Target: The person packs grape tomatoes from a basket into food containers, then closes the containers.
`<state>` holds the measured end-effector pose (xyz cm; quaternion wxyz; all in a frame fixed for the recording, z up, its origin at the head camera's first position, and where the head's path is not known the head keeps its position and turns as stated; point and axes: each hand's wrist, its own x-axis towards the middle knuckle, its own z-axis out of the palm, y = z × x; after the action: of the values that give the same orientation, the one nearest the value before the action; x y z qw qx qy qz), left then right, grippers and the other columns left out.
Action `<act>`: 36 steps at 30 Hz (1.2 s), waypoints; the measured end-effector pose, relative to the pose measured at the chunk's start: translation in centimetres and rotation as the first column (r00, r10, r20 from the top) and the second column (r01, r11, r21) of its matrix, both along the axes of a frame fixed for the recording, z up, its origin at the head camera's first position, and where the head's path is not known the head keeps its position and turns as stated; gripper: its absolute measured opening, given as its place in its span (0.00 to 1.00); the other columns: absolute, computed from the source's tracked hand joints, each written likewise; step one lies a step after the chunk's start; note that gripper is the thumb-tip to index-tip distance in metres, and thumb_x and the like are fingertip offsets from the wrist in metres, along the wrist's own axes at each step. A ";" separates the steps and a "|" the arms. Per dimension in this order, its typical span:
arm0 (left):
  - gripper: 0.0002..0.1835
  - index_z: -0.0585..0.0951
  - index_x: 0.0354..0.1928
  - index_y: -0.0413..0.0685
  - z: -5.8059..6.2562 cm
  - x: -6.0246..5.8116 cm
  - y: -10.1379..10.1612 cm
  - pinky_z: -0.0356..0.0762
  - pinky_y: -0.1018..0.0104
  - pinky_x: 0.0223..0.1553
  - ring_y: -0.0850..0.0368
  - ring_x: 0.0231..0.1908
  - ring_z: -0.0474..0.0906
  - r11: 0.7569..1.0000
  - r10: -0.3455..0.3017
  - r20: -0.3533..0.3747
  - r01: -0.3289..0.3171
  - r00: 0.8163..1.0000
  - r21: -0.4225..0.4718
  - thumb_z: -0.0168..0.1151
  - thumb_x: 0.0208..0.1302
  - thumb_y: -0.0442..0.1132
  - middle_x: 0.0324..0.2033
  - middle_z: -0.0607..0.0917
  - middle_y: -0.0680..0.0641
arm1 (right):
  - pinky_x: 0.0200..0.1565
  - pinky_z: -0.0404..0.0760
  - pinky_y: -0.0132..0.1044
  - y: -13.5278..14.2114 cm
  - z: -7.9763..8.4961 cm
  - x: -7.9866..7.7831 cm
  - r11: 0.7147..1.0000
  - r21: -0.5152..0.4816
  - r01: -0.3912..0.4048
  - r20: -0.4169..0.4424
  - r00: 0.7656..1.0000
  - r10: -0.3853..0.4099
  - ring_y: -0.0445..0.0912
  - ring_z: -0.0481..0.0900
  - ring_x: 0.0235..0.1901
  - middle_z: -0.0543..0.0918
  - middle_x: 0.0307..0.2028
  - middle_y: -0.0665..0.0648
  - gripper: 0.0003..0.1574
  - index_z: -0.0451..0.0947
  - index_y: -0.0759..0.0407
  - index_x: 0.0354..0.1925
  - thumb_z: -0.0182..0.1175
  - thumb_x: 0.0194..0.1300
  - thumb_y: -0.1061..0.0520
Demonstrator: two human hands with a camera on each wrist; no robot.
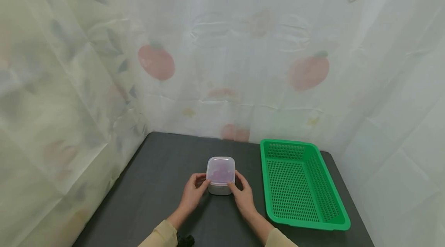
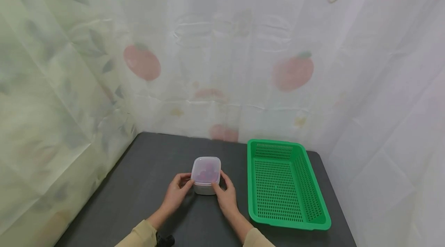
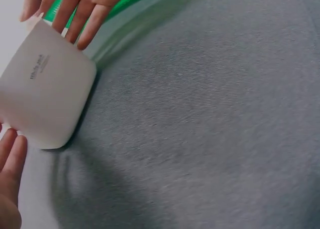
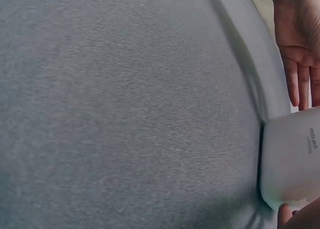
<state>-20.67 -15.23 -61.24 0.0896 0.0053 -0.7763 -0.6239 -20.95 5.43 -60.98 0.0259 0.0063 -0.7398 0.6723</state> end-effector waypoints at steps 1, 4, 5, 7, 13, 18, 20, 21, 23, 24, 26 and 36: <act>0.22 0.77 0.60 0.39 0.1 -0.1 -0.1 0.81 0.67 0.48 0.45 0.54 0.82 1.000 -0.011 0.004 0.011 1.000 -0.001 0.69 0.69 0.42 0.56 0.82 0.37 | 0.66 0.67 0.61 0.0 -0.1 -0.2 1.000 -0.002 -0.001 -0.003 1.000 0.001 0.62 0.67 0.69 0.70 0.70 0.65 0.40 0.64 0.60 0.75 0.65 0.72 0.54; 0.30 0.69 0.71 0.38 1.3 -0.2 -0.2 0.80 0.57 0.53 0.39 0.58 0.79 0.996 -0.080 0.028 0.080 0.996 -0.023 0.66 0.72 0.39 0.62 0.77 0.32 | 0.66 0.68 0.59 0.0 0.6 -0.3 1.000 -0.001 -0.019 0.008 1.000 0.019 0.61 0.65 0.71 0.65 0.74 0.64 0.42 0.58 0.56 0.79 0.63 0.74 0.53; 0.33 0.64 0.75 0.40 1.4 -0.3 -0.3 0.79 0.52 0.55 0.37 0.60 0.77 0.993 -0.112 0.043 0.113 0.993 -0.035 0.64 0.73 0.39 0.65 0.74 0.32 | 0.66 0.68 0.60 0.0 0.8 -0.4 1.000 0.005 -0.031 0.012 0.999 0.031 0.61 0.64 0.72 0.63 0.75 0.63 0.43 0.56 0.53 0.80 0.62 0.74 0.53; 0.38 0.56 0.80 0.44 1.6 -0.6 -0.5 0.75 0.44 0.59 0.33 0.64 0.72 0.982 -0.172 0.075 0.177 0.982 -0.059 0.61 0.75 0.39 0.71 0.67 0.31 | 0.68 0.65 0.60 -0.1 1.3 -0.6 0.998 0.014 -0.062 0.023 0.998 0.062 0.60 0.61 0.74 0.58 0.77 0.61 0.44 0.53 0.48 0.81 0.60 0.75 0.53; 0.39 0.49 0.83 0.52 1.5 -1.6 -0.8 0.72 0.43 0.60 0.36 0.69 0.67 0.958 -0.280 0.146 0.286 0.949 -0.017 0.54 0.78 0.36 0.78 0.56 0.36 | 0.72 0.55 0.61 -0.4 1.2 -2.0 0.991 0.066 -0.118 0.030 0.993 0.116 0.55 0.52 0.77 0.54 0.79 0.56 0.43 0.50 0.45 0.82 0.55 0.76 0.56; 0.38 0.50 0.82 0.50 1.4 -2.0 -0.7 0.74 0.46 0.57 0.37 0.67 0.67 0.958 -0.284 0.165 0.287 0.944 0.009 0.53 0.76 0.33 0.77 0.57 0.35 | 0.72 0.54 0.61 -0.6 1.1 -2.4 0.990 0.089 -0.105 0.054 0.993 0.101 0.55 0.52 0.77 0.56 0.79 0.57 0.42 0.52 0.48 0.81 0.52 0.75 0.58; 0.38 0.51 0.82 0.50 1.4 -2.0 -0.6 0.72 0.47 0.58 0.39 0.68 0.66 0.959 -0.280 0.166 0.285 0.945 -0.003 0.53 0.75 0.33 0.77 0.57 0.36 | 0.72 0.55 0.60 -0.6 1.0 -2.4 0.991 0.096 -0.098 0.057 0.994 0.093 0.55 0.53 0.77 0.57 0.79 0.56 0.42 0.53 0.48 0.81 0.52 0.75 0.58; 0.38 0.51 0.82 0.49 1.4 -2.1 -0.6 0.71 0.47 0.60 0.40 0.70 0.64 0.958 -0.281 0.163 0.287 0.946 -0.013 0.53 0.75 0.33 0.78 0.56 0.36 | 0.72 0.55 0.60 -0.6 1.0 -2.4 0.990 0.100 -0.094 0.054 0.995 0.089 0.55 0.53 0.77 0.57 0.79 0.56 0.41 0.53 0.49 0.81 0.52 0.75 0.59; 0.39 0.51 0.82 0.48 1.5 -2.1 -0.6 0.67 0.46 0.63 0.40 0.72 0.60 0.954 -0.289 0.145 0.298 0.946 -0.040 0.54 0.74 0.32 0.78 0.55 0.37 | 0.72 0.56 0.60 -0.6 1.0 -2.4 0.990 0.109 -0.090 0.056 0.995 0.084 0.55 0.54 0.77 0.57 0.79 0.56 0.41 0.54 0.48 0.81 0.52 0.74 0.59; 0.39 0.50 0.82 0.47 1.5 -2.1 -0.6 0.64 0.45 0.66 0.41 0.74 0.56 0.951 -0.295 0.136 0.304 0.946 -0.056 0.54 0.74 0.32 0.78 0.54 0.38 | 0.71 0.56 0.59 -0.6 1.0 -2.4 0.990 0.112 -0.085 0.060 0.995 0.079 0.55 0.54 0.77 0.57 0.79 0.56 0.41 0.54 0.48 0.81 0.52 0.74 0.59; 0.39 0.49 0.82 0.45 1.6 -2.2 -0.5 0.58 0.43 0.70 0.43 0.76 0.51 0.943 -0.308 0.120 0.319 0.944 -0.093 0.54 0.75 0.32 0.79 0.52 0.39 | 0.71 0.57 0.60 -0.6 0.9 -2.4 0.990 0.116 -0.081 0.066 0.995 0.074 0.54 0.54 0.77 0.57 0.79 0.56 0.41 0.54 0.47 0.81 0.52 0.75 0.58; 0.39 0.48 0.81 0.41 1.6 -2.4 -0.6 0.49 0.40 0.72 0.41 0.78 0.45 0.930 -0.319 0.087 0.330 0.944 -0.165 0.54 0.75 0.32 0.79 0.50 0.37 | 0.71 0.59 0.58 -0.3 0.7 -2.2 0.991 0.109 -0.081 0.069 0.995 0.074 0.54 0.57 0.76 0.58 0.78 0.56 0.40 0.55 0.49 0.81 0.53 0.75 0.57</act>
<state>-23.03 -15.79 -59.63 -0.0374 -0.1129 -0.8212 -0.5582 -23.16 5.10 -60.31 -0.0247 0.0146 -0.7758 0.6304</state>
